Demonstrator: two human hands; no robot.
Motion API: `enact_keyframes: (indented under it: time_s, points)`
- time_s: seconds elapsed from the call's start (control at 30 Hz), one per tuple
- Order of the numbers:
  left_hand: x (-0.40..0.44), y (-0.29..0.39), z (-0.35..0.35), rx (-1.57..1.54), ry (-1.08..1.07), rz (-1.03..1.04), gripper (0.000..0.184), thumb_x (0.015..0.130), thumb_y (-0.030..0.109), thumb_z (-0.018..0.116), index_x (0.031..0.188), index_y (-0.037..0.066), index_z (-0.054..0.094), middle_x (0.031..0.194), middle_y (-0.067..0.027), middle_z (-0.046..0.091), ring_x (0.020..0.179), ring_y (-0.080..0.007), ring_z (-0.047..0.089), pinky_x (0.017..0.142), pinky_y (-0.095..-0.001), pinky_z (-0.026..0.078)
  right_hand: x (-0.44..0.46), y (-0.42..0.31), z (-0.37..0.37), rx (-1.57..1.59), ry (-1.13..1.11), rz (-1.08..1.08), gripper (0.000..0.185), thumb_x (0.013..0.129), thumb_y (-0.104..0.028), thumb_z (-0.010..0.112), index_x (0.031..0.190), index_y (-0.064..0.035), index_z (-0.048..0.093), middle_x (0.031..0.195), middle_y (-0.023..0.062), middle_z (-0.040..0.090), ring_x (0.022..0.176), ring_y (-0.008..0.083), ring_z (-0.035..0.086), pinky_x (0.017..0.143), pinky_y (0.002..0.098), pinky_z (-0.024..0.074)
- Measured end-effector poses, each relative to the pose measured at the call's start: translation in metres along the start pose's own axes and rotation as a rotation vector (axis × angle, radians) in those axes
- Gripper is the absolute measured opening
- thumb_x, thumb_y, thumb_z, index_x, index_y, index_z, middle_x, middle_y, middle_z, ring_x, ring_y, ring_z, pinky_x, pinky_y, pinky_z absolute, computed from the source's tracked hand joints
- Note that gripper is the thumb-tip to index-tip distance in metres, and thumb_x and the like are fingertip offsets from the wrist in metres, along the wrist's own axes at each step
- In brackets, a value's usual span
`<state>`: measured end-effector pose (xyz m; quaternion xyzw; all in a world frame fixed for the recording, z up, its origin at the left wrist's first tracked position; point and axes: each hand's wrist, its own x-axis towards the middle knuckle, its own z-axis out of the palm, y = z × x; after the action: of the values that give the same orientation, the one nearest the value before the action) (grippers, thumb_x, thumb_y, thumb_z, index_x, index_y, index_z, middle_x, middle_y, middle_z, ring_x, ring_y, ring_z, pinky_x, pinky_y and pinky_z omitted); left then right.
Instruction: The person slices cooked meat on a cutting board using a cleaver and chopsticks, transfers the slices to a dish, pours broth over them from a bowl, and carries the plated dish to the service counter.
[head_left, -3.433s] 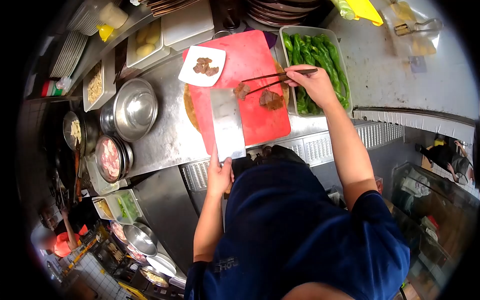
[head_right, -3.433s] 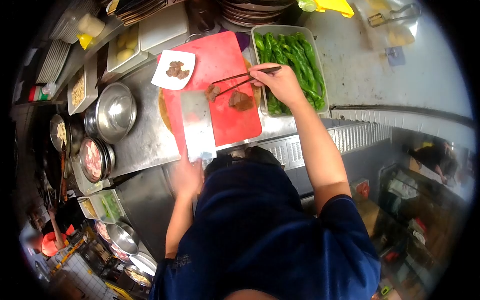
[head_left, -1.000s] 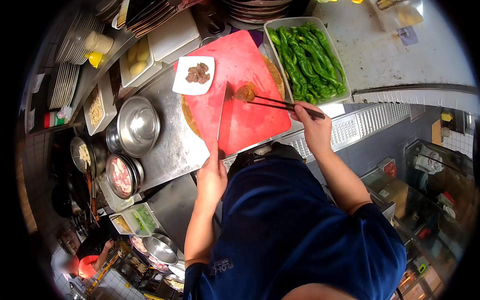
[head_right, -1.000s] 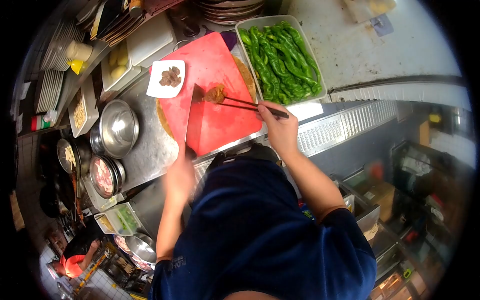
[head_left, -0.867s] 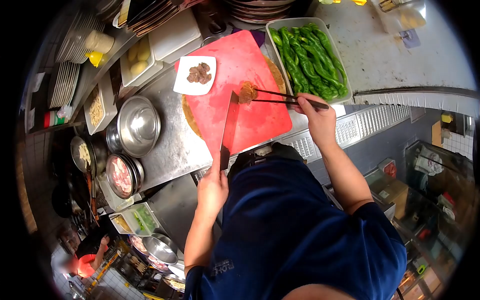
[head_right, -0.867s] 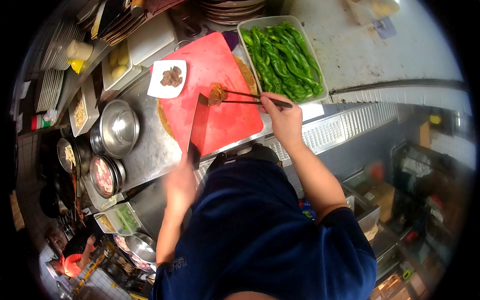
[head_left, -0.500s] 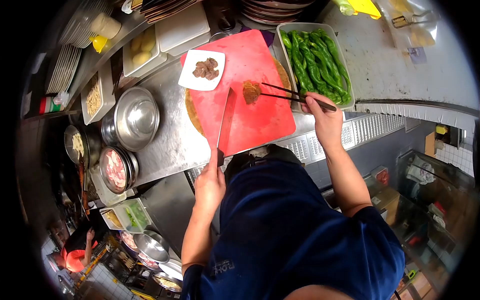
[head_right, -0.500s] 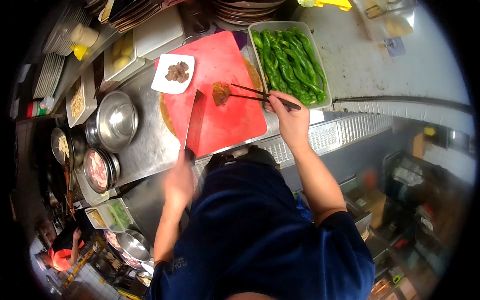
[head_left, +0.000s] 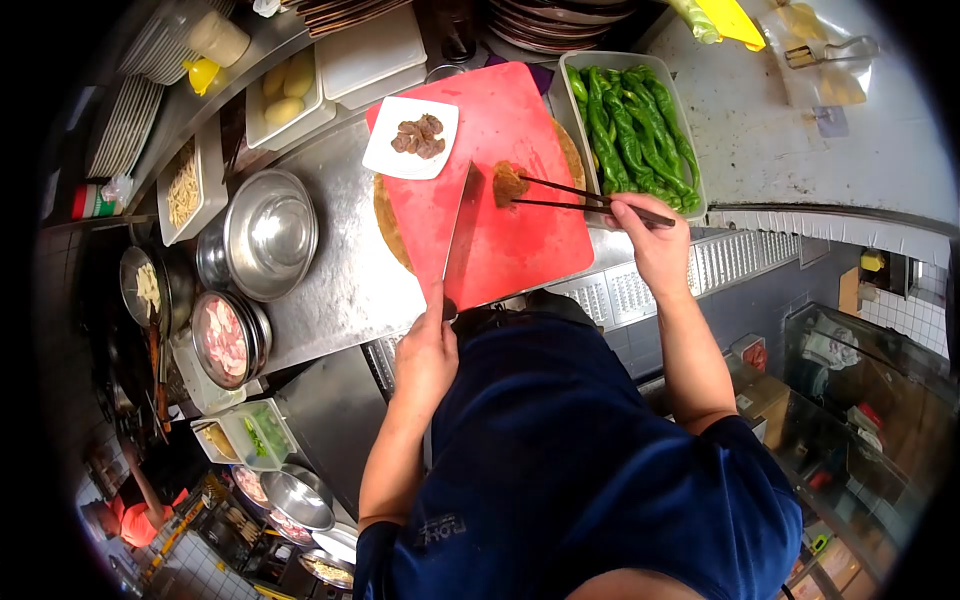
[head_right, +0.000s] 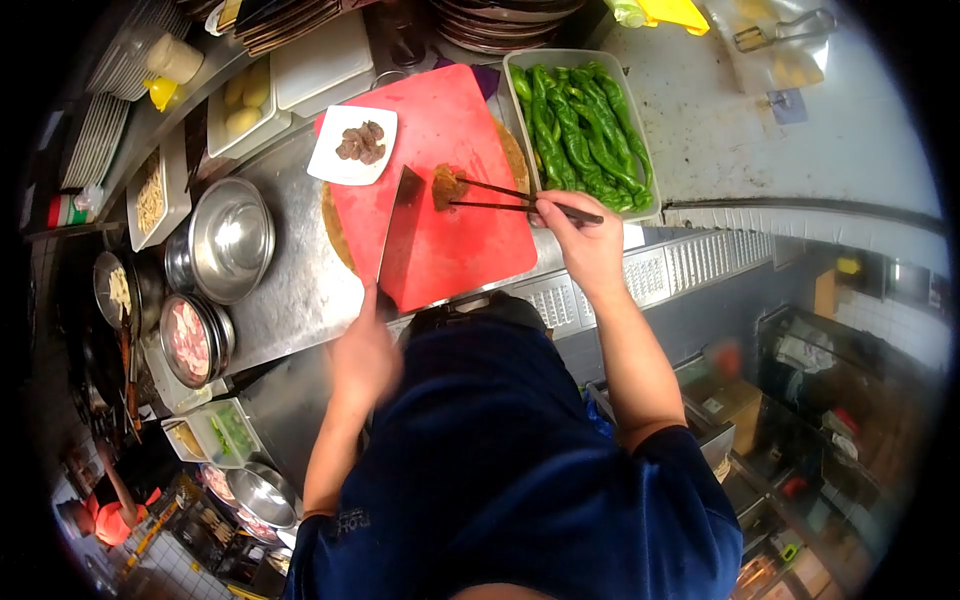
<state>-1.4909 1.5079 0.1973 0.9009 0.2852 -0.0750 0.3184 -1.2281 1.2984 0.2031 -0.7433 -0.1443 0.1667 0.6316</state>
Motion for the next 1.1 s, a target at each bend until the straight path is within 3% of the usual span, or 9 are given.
enact_keyframes:
  time_s: [0.17, 0.27, 0.5, 0.6, 0.7, 0.87, 1.1]
  points:
    - [0.006, 0.007, -0.002, -0.061, -0.022, -0.023, 0.071, 0.093, 0.001, 0.06, 0.158, 0.008, 0.035, 0.103, -0.0241, 0.071, 0.089, -0.0438, 0.071, 0.081, -0.0501, 0.057, -0.005, 0.002, 0.015, -0.08, -0.062, -0.107, 0.014, 0.095, 0.0, 0.071, 0.107, 0.0067, 0.074, 0.102, 0.0126, 0.074, 0.087, 0.0162, 0.072, 0.081, 0.0263, 0.0578]
    - [0.01, 0.014, -0.009, -0.147, -0.069, -0.15, 0.071, 0.093, 0.001, 0.059, 0.159, 0.009, 0.034, 0.1, -0.0252, 0.071, 0.091, -0.0438, 0.071, 0.081, -0.0494, 0.056, -0.004, -0.008, 0.027, -0.127, -0.114, -0.13, 0.014, 0.093, 0.001, 0.074, 0.106, 0.0049, 0.075, 0.102, 0.0125, 0.074, 0.087, 0.0154, 0.07, 0.078, 0.026, 0.0553]
    - [0.001, -0.002, 0.001, -0.03, 0.072, -0.086, 0.071, 0.093, 0.0, 0.058, 0.159, 0.007, 0.033, 0.1, -0.0243, 0.072, 0.091, -0.0413, 0.072, 0.082, -0.0486, 0.057, 0.009, -0.015, 0.053, -0.154, -0.195, -0.285, 0.015, 0.088, 0.002, 0.076, 0.104, 0.0022, 0.077, 0.095, 0.0143, 0.075, 0.081, 0.019, 0.071, 0.071, 0.0276, 0.0557]
    - [0.0, -0.003, 0.003, -0.017, 0.086, -0.085, 0.07, 0.093, 0.0, 0.057, 0.159, 0.006, 0.033, 0.101, -0.0238, 0.072, 0.089, -0.0409, 0.072, 0.081, -0.049, 0.057, 0.009, -0.01, 0.048, -0.154, -0.2, -0.3, 0.017, 0.092, 0.002, 0.073, 0.109, 0.0029, 0.075, 0.104, 0.012, 0.073, 0.088, 0.0163, 0.07, 0.076, 0.0256, 0.0558]
    - [0.001, -0.003, 0.005, -0.041, 0.118, -0.064, 0.07, 0.093, 0.0, 0.057, 0.159, 0.006, 0.034, 0.101, -0.0236, 0.071, 0.088, -0.0411, 0.071, 0.08, -0.0495, 0.057, 0.009, -0.003, 0.037, 0.095, -0.075, -0.166, 0.017, 0.095, 0.002, 0.071, 0.111, 0.0048, 0.074, 0.106, 0.0123, 0.071, 0.09, 0.0177, 0.071, 0.078, 0.0257, 0.0576]
    - [0.004, -0.009, 0.017, -0.102, 0.164, -0.003, 0.068, 0.094, 0.001, 0.058, 0.158, 0.007, 0.036, 0.099, -0.0239, 0.07, 0.088, -0.0415, 0.07, 0.079, -0.0503, 0.057, 0.019, 0.005, 0.025, 0.21, -0.081, 0.07, 0.02, 0.098, -0.002, 0.068, 0.115, 0.0073, 0.071, 0.106, 0.0122, 0.072, 0.088, 0.0187, 0.073, 0.081, 0.0277, 0.0604]
    - [0.019, 0.002, 0.013, -0.146, 0.135, 0.073, 0.066, 0.094, 0.003, 0.058, 0.157, 0.009, 0.039, 0.1, -0.025, 0.07, 0.085, -0.0427, 0.07, 0.075, -0.0514, 0.056, 0.023, 0.002, 0.011, 0.062, -0.095, 0.039, 0.015, 0.098, -0.002, 0.068, 0.11, 0.0072, 0.072, 0.098, 0.013, 0.075, 0.085, 0.0173, 0.073, 0.077, 0.0266, 0.0592]
